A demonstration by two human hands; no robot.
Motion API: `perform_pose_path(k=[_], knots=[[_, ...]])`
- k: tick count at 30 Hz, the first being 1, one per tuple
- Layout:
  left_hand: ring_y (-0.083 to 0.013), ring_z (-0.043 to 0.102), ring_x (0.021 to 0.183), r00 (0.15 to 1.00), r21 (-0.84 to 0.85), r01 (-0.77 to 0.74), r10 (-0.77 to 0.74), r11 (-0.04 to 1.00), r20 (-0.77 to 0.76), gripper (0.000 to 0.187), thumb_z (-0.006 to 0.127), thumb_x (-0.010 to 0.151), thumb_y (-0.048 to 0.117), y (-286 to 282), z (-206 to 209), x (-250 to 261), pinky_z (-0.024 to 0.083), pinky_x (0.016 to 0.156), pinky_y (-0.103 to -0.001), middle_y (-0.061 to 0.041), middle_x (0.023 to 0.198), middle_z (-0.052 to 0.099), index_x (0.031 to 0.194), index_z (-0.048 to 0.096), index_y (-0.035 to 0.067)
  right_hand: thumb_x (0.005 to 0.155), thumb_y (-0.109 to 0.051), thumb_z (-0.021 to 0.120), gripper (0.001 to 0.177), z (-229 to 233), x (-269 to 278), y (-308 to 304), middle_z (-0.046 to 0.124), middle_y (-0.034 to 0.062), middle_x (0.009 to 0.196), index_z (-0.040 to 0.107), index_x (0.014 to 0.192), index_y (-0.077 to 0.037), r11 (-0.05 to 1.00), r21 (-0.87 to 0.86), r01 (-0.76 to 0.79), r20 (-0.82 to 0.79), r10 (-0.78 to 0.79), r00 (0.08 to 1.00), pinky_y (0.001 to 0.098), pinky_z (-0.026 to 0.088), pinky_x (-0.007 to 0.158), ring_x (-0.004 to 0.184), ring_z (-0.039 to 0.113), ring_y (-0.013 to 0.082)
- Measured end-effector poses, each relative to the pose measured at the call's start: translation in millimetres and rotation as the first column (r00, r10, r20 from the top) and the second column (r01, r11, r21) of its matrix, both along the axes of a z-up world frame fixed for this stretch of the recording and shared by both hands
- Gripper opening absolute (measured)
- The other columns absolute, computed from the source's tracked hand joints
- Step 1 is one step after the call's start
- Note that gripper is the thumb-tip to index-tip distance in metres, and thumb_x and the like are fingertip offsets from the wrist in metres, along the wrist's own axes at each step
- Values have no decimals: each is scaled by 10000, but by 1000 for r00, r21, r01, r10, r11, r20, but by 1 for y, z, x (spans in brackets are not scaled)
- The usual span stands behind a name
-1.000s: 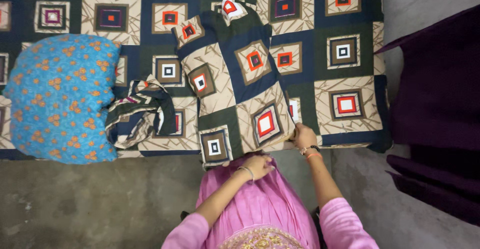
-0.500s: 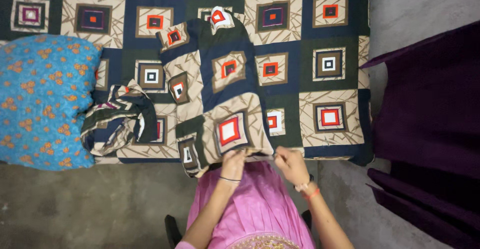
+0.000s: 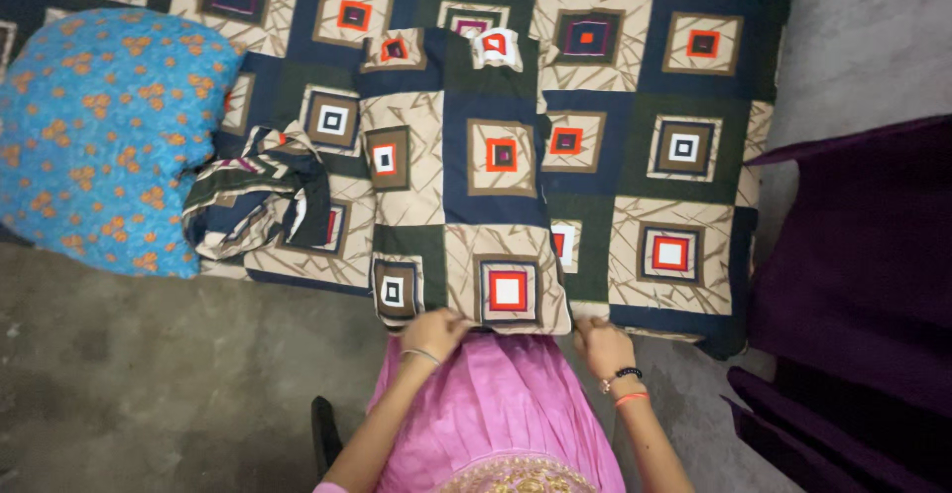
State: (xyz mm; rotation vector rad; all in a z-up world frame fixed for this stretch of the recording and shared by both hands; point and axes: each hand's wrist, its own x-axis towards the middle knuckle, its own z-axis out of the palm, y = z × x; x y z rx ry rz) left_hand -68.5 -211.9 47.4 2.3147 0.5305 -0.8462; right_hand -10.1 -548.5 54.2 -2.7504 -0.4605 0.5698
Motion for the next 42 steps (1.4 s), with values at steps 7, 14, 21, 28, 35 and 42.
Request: perform_pose_path(k=[7, 14, 21, 28, 35, 42], knots=[[-376, 716, 983, 895, 212, -441, 445, 872, 34, 475, 611, 903, 586, 97, -54, -33, 556, 851, -475, -172, 1001, 766, 1062, 732, 155, 718, -314, 801, 474, 66, 31, 115, 624, 132, 1038, 648, 1113, -101, 931, 166, -327, 209, 291, 934, 445, 483, 847, 996, 618, 344], [-424, 650, 1043, 757, -248, -568, 616, 785, 217, 463, 446, 1061, 465, 100, -139, -44, 492, 898, -488, -225, 1097, 705, 1160, 652, 63, 869, -311, 737, 307, 31, 14, 166, 631, 94, 999, 631, 1062, -98, 702, 131, -700, 111, 691, 714, 413, 473, 879, 971, 620, 289], [-367, 695, 917, 696, -400, -578, 686, 711, 213, 480, 535, 1028, 467, 102, -147, -63, 521, 809, -429, -217, 1004, 733, 1055, 684, 12, 949, -285, 680, 82, -17, -28, 190, 731, 55, 903, 686, 967, -206, 759, 256, -598, -72, 632, 772, 426, 529, 865, 968, 692, 273], [-390, 688, 808, 761, -375, -475, 586, 796, 280, 515, 553, 1006, 500, 103, -143, -73, 520, 706, -449, -245, 873, 712, 1004, 708, 9, 917, -153, 610, 451, -31, -67, 245, 726, 156, 966, 544, 1362, -123, 940, 331, 79, -431, 77, 899, 444, 548, 780, 882, 705, 363], [-437, 681, 814, 844, -281, -369, 446, 886, 299, 517, 499, 1004, 529, 98, -89, -58, 514, 692, -499, -226, 827, 707, 945, 737, 73, 866, -177, 726, 235, -17, -74, 255, 621, 116, 954, 653, 1075, -98, 870, 381, -313, 246, 230, 941, 468, 484, 784, 893, 616, 338], [-409, 698, 717, 856, -330, -273, 385, 903, 345, 518, 550, 981, 524, 102, -55, -42, 521, 647, -495, -223, 737, 692, 862, 715, 47, 539, -286, 905, 945, -8, -45, 192, 501, 243, 1385, 543, 1392, -98, 911, 20, 413, 526, -361, 770, 640, 354, 989, 1265, 444, 430]])
